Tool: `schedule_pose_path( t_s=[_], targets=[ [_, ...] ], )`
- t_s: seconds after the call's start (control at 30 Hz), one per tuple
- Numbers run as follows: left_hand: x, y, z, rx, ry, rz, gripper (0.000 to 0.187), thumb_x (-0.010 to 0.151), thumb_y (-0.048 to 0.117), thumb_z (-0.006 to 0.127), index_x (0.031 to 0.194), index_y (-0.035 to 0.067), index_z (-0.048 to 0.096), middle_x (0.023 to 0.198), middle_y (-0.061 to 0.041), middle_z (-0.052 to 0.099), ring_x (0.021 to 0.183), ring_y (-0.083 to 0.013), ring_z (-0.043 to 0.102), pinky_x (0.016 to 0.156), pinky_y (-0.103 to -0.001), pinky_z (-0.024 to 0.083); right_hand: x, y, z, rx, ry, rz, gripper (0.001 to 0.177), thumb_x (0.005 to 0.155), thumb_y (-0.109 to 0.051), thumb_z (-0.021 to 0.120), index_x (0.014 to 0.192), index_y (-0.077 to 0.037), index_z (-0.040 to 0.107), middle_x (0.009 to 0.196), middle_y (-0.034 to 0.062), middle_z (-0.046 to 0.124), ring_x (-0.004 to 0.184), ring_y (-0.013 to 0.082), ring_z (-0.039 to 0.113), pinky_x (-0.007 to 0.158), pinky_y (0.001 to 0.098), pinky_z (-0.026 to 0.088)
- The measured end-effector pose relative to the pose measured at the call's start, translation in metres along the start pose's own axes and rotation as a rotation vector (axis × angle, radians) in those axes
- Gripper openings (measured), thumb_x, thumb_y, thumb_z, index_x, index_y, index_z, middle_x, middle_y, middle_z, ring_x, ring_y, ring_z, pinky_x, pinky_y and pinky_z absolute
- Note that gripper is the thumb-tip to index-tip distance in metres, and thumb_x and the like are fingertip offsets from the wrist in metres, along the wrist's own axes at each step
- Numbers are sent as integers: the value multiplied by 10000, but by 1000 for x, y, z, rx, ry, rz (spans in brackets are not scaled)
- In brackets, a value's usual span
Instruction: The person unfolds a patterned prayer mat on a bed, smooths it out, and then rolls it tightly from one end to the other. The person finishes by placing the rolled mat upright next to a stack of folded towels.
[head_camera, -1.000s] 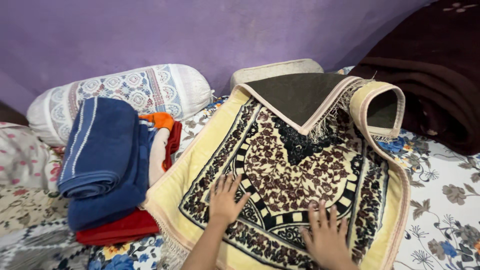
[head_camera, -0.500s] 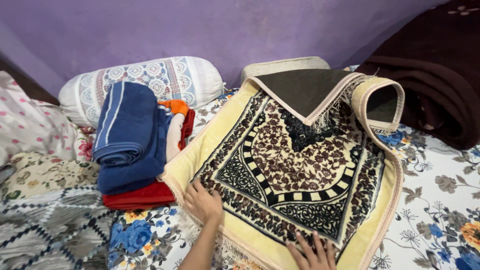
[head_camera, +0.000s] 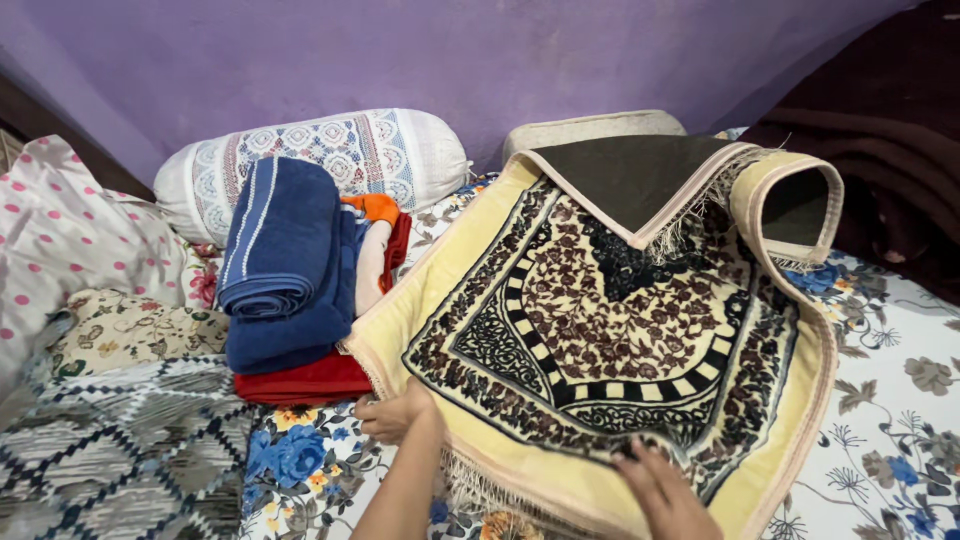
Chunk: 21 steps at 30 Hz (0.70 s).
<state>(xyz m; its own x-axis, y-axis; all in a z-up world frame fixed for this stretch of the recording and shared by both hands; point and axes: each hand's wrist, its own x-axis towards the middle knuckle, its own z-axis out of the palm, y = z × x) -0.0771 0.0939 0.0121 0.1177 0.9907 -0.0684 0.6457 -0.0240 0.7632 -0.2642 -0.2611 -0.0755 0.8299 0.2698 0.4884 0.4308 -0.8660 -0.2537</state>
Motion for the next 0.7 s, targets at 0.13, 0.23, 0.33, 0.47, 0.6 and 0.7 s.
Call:
schedule_pose_path(
  t_s=[0.13, 0.23, 0.33, 0.47, 0.6, 0.7],
  targets=[
    [9, -3, 2, -98, -386, -138, 687, 736, 353, 868, 1284, 27, 612, 1176, -257, 716, 1037, -446, 721, 952, -516, 556, -40, 1, 37, -366, 189, -128, 534, 852, -243, 536, 1379, -321, 564, 1469, 155, 508, 1305, 335, 537, 1037, 572, 415],
    [5, 2, 17, -126, -417, -132, 663, 770, 376, 847, 1263, -17, 640, 1169, -270, 704, 1046, -442, 701, 948, -503, 538, -57, 13, 54, -278, 228, 49, 514, 890, -213, 546, 1390, -334, 553, 1523, 165, 492, 1380, 367, 509, 1094, 555, 415],
    [-7, 23, 40, -261, -482, -164, 566, 861, 331, 757, 1223, -92, 653, 1160, -285, 709, 1046, -437, 713, 932, -490, 557, -54, 25, 44, -404, 311, 273, 598, 864, -167, 567, 1436, -326, 496, 1571, 216, 431, 1416, 443, 469, 1106, 594, 390],
    [-16, 59, 55, -444, -541, -115, 411, 902, 230, 642, 1158, -83, 717, 1161, -248, 733, 1056, -398, 732, 945, -480, 567, -23, 54, -36, -299, -14, 416, 909, 613, -288, 724, 1491, -269, 489, 1578, 195, 483, 1278, 354, 586, 1031, 535, 495],
    [-23, 61, 23, -225, -533, 469, 347, 884, 134, 626, 1192, -5, 706, 1125, -282, 722, 1054, -452, 686, 964, -498, 519, 33, 52, -113, -390, -320, 849, 534, 972, -197, 599, 1461, -407, 550, 1146, -35, 765, 925, 172, 761, 742, 338, 618],
    [-9, 54, -15, 518, -740, 1082, 440, 833, 132, 673, 1271, 163, 693, 1111, -223, 730, 1086, -409, 683, 964, -487, 524, 88, 68, -145, -497, -523, 815, 430, 1050, -192, 548, 1426, -394, 602, 1055, -22, 784, 759, 156, 778, 646, 308, 618]
  ],
)
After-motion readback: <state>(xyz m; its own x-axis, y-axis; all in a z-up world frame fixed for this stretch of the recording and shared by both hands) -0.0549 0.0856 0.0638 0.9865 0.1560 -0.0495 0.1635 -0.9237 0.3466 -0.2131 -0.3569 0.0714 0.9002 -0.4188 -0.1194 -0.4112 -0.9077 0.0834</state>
